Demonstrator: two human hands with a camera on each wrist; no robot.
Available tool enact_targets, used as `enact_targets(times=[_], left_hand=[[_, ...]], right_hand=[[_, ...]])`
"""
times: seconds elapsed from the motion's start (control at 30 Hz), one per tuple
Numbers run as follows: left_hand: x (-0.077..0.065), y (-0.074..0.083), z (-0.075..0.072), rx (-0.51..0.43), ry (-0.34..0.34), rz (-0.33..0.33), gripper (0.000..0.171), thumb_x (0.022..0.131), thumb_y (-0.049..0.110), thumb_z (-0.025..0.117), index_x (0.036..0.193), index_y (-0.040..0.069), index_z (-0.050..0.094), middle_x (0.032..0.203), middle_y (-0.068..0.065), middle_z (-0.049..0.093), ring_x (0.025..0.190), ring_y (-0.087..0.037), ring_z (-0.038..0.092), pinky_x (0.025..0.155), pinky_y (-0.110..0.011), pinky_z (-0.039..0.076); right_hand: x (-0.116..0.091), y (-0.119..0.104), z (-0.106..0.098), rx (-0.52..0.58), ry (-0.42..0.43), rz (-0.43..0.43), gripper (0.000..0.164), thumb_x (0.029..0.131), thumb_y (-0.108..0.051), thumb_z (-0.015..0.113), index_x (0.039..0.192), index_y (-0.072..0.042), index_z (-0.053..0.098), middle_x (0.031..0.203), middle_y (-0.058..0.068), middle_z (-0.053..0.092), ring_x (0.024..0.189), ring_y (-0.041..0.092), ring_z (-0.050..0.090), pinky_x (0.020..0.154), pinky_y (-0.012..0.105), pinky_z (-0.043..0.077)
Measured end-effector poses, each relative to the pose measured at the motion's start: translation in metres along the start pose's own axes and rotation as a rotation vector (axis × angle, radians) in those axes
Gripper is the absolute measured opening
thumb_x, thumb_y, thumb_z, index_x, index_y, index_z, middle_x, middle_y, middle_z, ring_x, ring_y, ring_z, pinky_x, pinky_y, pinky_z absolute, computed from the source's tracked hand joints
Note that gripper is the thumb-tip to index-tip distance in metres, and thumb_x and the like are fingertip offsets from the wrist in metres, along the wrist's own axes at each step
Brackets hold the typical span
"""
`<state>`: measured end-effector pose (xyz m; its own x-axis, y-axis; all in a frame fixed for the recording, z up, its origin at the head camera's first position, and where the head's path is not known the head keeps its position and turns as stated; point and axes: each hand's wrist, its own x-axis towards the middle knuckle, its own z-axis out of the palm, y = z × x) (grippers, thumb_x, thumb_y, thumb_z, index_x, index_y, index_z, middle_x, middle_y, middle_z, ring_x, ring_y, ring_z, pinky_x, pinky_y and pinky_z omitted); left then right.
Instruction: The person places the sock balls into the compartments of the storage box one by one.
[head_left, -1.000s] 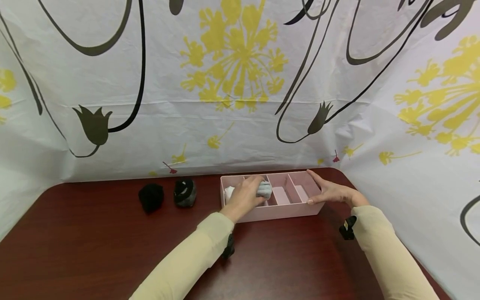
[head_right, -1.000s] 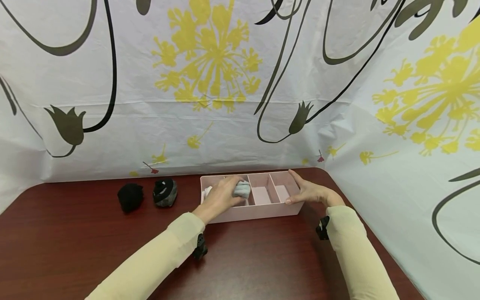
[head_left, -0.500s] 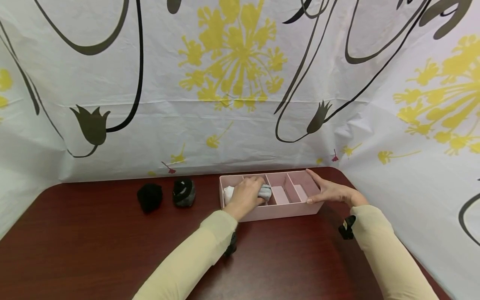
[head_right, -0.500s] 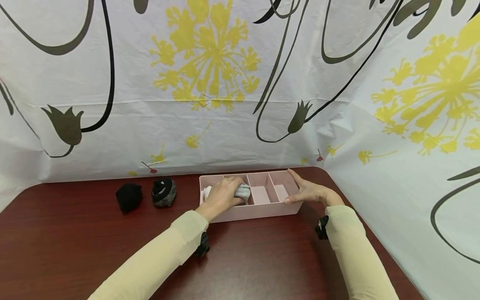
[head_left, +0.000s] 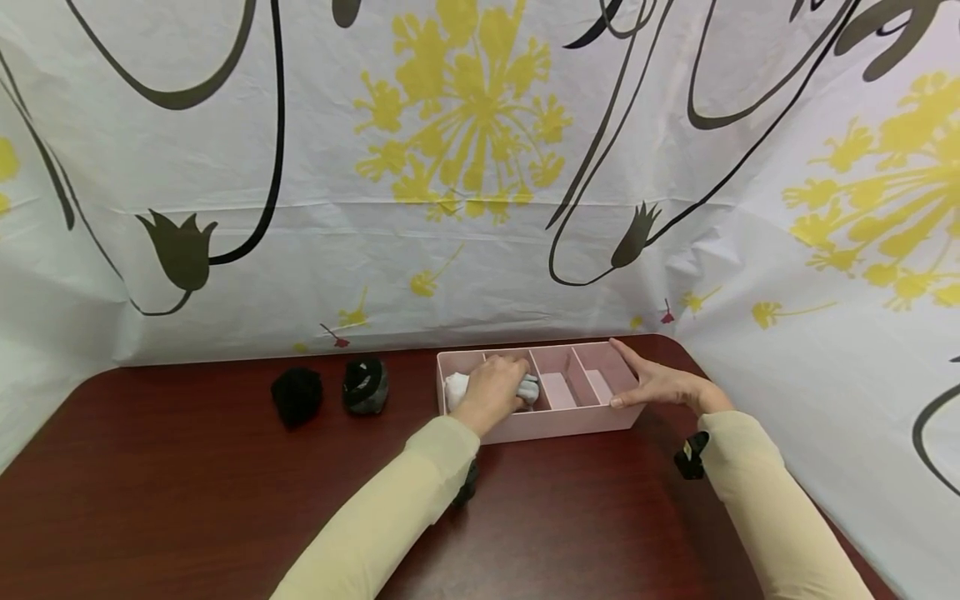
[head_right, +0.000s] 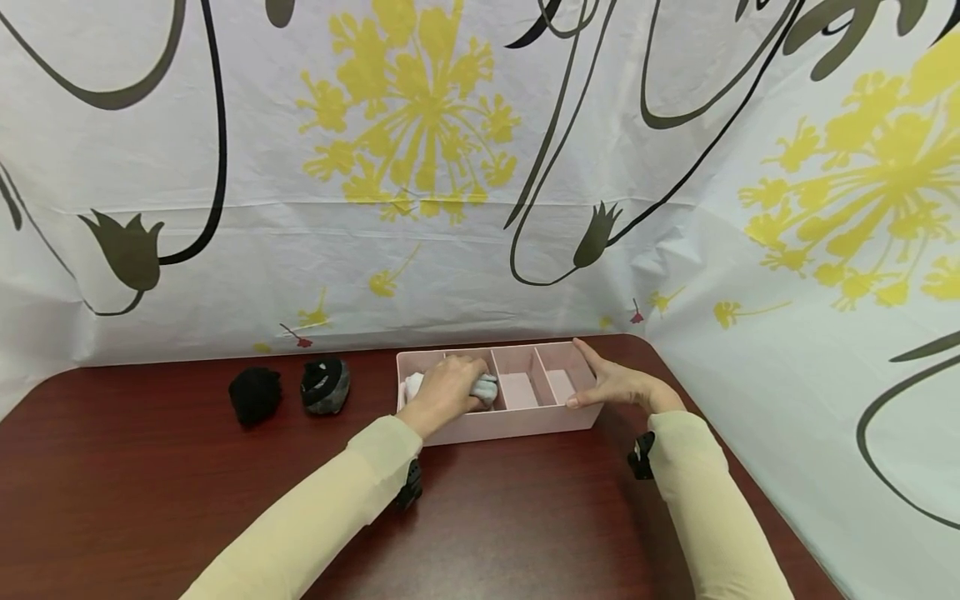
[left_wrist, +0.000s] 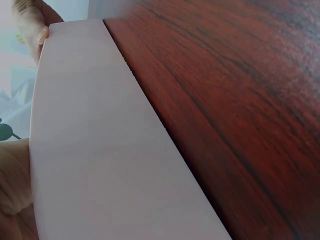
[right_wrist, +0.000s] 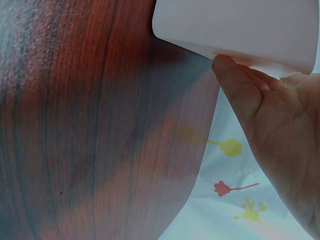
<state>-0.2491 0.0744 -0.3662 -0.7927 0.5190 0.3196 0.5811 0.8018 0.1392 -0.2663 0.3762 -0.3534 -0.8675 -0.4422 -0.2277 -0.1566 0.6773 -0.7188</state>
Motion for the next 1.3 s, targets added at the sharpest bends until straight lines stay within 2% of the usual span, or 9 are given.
enact_targets(times=[0.2, 0.57, 1.0, 1.17, 1.3], left_hand=[[0.005, 0.002, 0.000, 0.050, -0.056, -0.020, 0.031, 0.071, 0.024, 0.082, 0.098, 0.017, 0.068, 0.098, 0.001, 0.069, 0.089, -0.020, 0.063, 0.073, -0.033, 0.053], [0.006, 0.005, 0.000, 0.133, -0.085, -0.033, 0.032, 0.068, 0.026, 0.084, 0.096, 0.019, 0.071, 0.097, 0.003, 0.071, 0.091, -0.016, 0.062, 0.080, -0.028, 0.049], [0.010, 0.004, 0.000, 0.161, -0.177, -0.059, 0.026, 0.071, 0.030, 0.081, 0.093, 0.021, 0.071, 0.097, 0.005, 0.071, 0.091, -0.016, 0.061, 0.082, -0.030, 0.047], [0.011, 0.002, 0.002, 0.150, -0.172, -0.048, 0.028, 0.070, 0.035, 0.081, 0.092, 0.020, 0.071, 0.095, 0.005, 0.071, 0.087, -0.017, 0.060, 0.080, -0.030, 0.047], [0.009, 0.001, 0.003, 0.116, -0.124, -0.021, 0.033, 0.071, 0.040, 0.080, 0.092, 0.017, 0.069, 0.093, 0.001, 0.071, 0.087, -0.019, 0.062, 0.077, -0.032, 0.049]], right_hand=[[0.000, 0.001, 0.000, -0.001, -0.002, -0.002, 0.116, 0.075, -0.023, 0.078, 0.150, -0.006, -0.008, 0.152, 0.029, -0.009, 0.138, 0.046, -0.001, 0.105, 0.066, 0.013], [0.001, 0.001, 0.000, -0.008, 0.009, 0.003, 0.116, 0.074, -0.023, 0.079, 0.150, -0.005, -0.007, 0.153, 0.027, -0.008, 0.139, 0.045, -0.003, 0.106, 0.066, 0.009], [0.001, 0.002, 0.001, -0.007, 0.007, 0.001, 0.116, 0.074, -0.023, 0.078, 0.150, -0.007, -0.008, 0.153, 0.027, -0.009, 0.139, 0.045, -0.003, 0.106, 0.066, 0.009], [0.001, 0.002, 0.001, -0.026, 0.013, 0.003, 0.116, 0.074, -0.023, 0.078, 0.150, -0.005, -0.007, 0.154, 0.026, -0.009, 0.139, 0.046, -0.004, 0.106, 0.066, 0.008], [0.000, 0.003, 0.001, -0.029, 0.015, 0.008, 0.116, 0.074, -0.024, 0.079, 0.150, -0.006, -0.007, 0.154, 0.026, -0.008, 0.139, 0.046, -0.003, 0.106, 0.066, 0.009]])
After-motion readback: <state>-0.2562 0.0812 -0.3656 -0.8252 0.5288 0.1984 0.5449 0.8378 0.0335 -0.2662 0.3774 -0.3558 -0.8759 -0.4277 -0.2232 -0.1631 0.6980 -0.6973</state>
